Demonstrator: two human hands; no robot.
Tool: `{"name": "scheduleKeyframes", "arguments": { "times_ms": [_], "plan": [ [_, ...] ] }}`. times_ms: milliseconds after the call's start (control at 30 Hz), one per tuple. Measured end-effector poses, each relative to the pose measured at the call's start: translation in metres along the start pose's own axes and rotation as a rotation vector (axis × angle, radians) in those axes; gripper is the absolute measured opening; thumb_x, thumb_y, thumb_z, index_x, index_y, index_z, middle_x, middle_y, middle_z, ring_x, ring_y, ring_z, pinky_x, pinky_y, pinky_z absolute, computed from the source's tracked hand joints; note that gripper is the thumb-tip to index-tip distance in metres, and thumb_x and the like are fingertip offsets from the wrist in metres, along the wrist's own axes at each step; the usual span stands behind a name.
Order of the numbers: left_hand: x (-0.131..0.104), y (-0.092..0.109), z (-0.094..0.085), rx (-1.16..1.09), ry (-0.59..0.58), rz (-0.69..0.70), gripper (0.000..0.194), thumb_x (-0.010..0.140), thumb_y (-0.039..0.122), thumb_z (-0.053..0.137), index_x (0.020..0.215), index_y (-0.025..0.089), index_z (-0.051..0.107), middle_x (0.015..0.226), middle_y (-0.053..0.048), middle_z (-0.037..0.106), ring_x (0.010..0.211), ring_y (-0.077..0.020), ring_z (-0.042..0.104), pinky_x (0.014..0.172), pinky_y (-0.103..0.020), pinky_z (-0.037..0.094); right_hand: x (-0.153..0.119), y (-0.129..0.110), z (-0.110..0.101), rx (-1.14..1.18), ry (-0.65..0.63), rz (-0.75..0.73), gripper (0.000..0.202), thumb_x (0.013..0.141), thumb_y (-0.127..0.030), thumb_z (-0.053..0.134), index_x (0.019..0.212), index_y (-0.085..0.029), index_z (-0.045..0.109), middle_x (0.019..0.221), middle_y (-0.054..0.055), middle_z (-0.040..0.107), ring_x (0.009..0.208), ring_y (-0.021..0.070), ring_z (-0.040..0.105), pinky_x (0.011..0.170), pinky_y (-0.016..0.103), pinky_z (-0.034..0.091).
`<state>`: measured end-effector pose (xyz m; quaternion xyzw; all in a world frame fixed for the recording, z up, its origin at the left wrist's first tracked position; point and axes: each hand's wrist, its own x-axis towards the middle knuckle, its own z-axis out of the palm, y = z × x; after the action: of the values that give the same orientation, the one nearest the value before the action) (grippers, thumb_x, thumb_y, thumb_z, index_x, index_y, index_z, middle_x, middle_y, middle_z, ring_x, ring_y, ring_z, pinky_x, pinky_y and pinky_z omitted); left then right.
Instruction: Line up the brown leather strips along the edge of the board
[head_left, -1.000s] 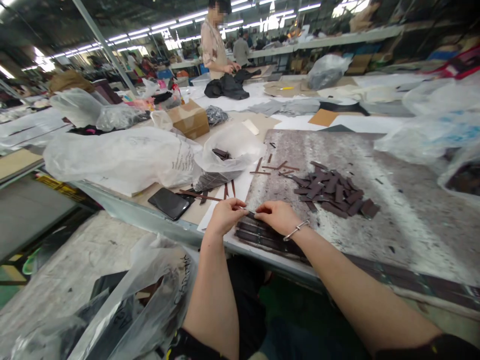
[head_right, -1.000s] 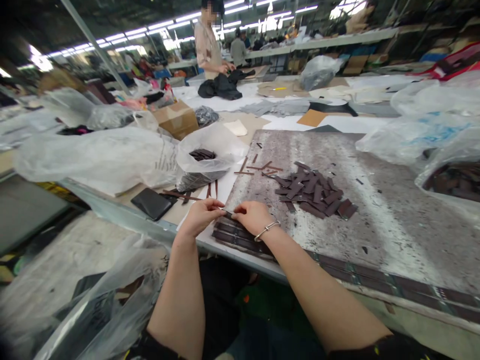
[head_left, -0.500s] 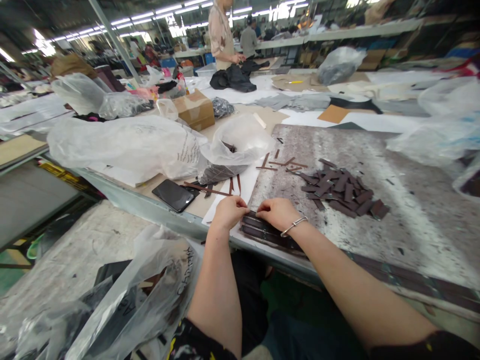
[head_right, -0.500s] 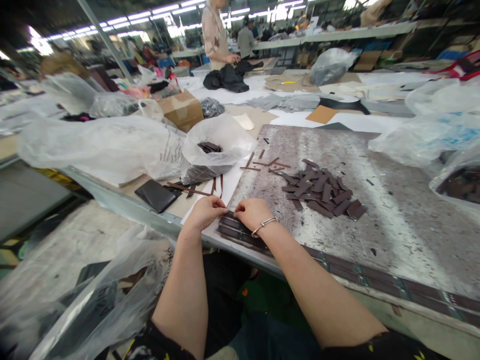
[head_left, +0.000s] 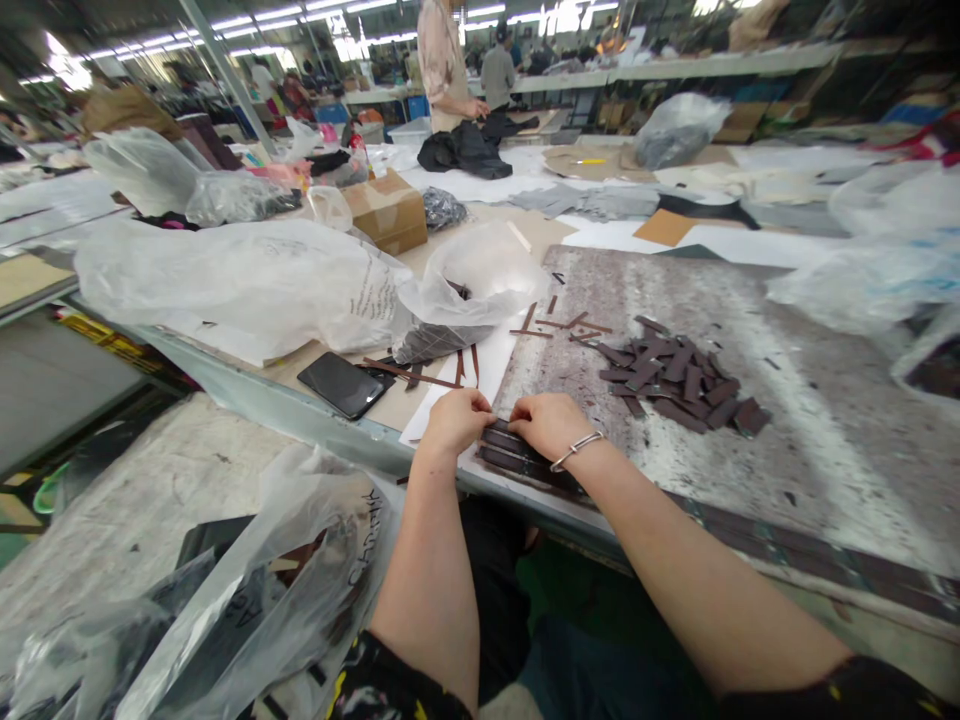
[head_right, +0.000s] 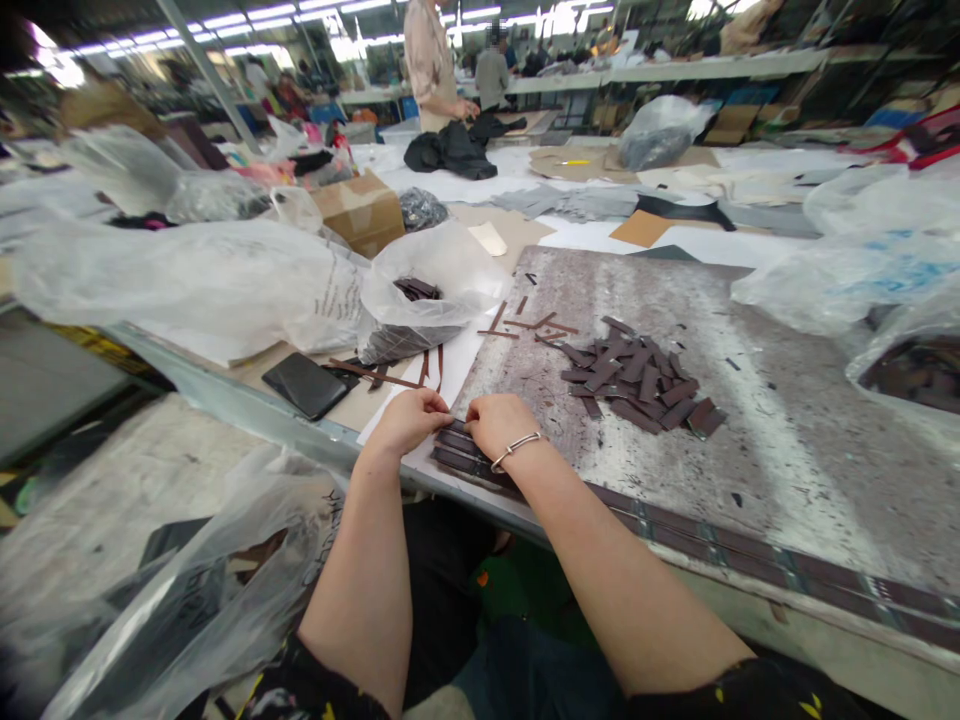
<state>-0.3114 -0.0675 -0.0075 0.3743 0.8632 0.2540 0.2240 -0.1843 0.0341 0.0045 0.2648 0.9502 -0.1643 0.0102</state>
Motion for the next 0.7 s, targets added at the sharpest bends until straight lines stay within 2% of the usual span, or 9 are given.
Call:
{"name": "scheduleKeyframes", "arguments": {
  "times_ms": [133,200,300,467,600,700],
  "plan": [
    [-0.002,0.004,-0.002,0.032,-0.015,0.000,0.006,0.067,0.024,0.065,0.072,0.020,0.065,0.069,0.000,0.065,0.067,-0.0147,0.057,0.061,-0.024,0.040,-0.006,-0.009,0.000,-0.096,0.022,0.031,0.019,0.082,-0.029,0.054,0.087,-0.023,0.071,0.077,0.006,0.068,0.074,0.0204,0.060,0.062,0.028,0.038],
    [-0.002,0.005,-0.003,0.045,-0.019,0.004,0.007,0.067,0.023,0.065,0.072,0.019,0.066,0.069,-0.001,0.065,0.067,-0.0147,0.057,0.061,-0.024,0.040,-0.011,-0.010,0.000,-0.131,0.074,0.027,0.019,0.084,-0.030,0.054,0.086,-0.022,0.071,0.081,0.007,0.066,0.077,0.0206,0.058,0.062,0.028,0.037],
    [-0.003,0.006,-0.003,0.054,-0.016,0.011,0.007,0.067,0.022,0.064,0.072,0.019,0.065,0.070,-0.001,0.065,0.068,-0.0148,0.057,0.061,-0.024,0.040,-0.019,-0.006,0.002,-0.157,0.147,-0.080,0.020,0.087,-0.028,0.051,0.087,-0.021,0.070,0.093,0.007,0.062,0.085,0.0195,0.053,0.065,0.027,0.036],
    [-0.003,0.007,-0.003,0.070,-0.014,0.021,0.008,0.067,0.023,0.064,0.074,0.019,0.066,0.071,-0.001,0.066,0.069,-0.0151,0.058,0.061,-0.024,0.040,-0.034,0.004,0.007,-0.193,0.107,-0.262,0.028,0.089,-0.016,0.044,0.103,-0.026,0.067,0.098,0.005,0.059,0.091,0.0202,0.046,0.074,0.029,0.036],
    [-0.002,0.007,-0.001,0.102,-0.018,0.033,0.009,0.068,0.024,0.063,0.074,0.019,0.067,0.074,-0.001,0.067,0.070,-0.0159,0.059,0.061,-0.024,0.039,-0.043,0.000,0.010,-0.249,0.109,-0.259,0.030,0.091,-0.019,0.043,0.113,-0.025,0.062,0.107,0.007,0.056,0.097,0.0242,0.041,0.076,0.033,0.035],
    [-0.001,0.007,-0.001,0.149,0.012,0.031,0.012,0.072,0.024,0.057,0.078,0.020,0.068,0.078,-0.003,0.069,0.075,-0.0178,0.060,0.064,-0.026,0.041,-0.046,-0.007,0.012,-0.265,0.120,-0.241,0.030,0.092,-0.020,0.041,0.114,-0.023,0.061,0.108,0.009,0.056,0.099,0.0256,0.040,0.078,0.036,0.035]
  ]
}}
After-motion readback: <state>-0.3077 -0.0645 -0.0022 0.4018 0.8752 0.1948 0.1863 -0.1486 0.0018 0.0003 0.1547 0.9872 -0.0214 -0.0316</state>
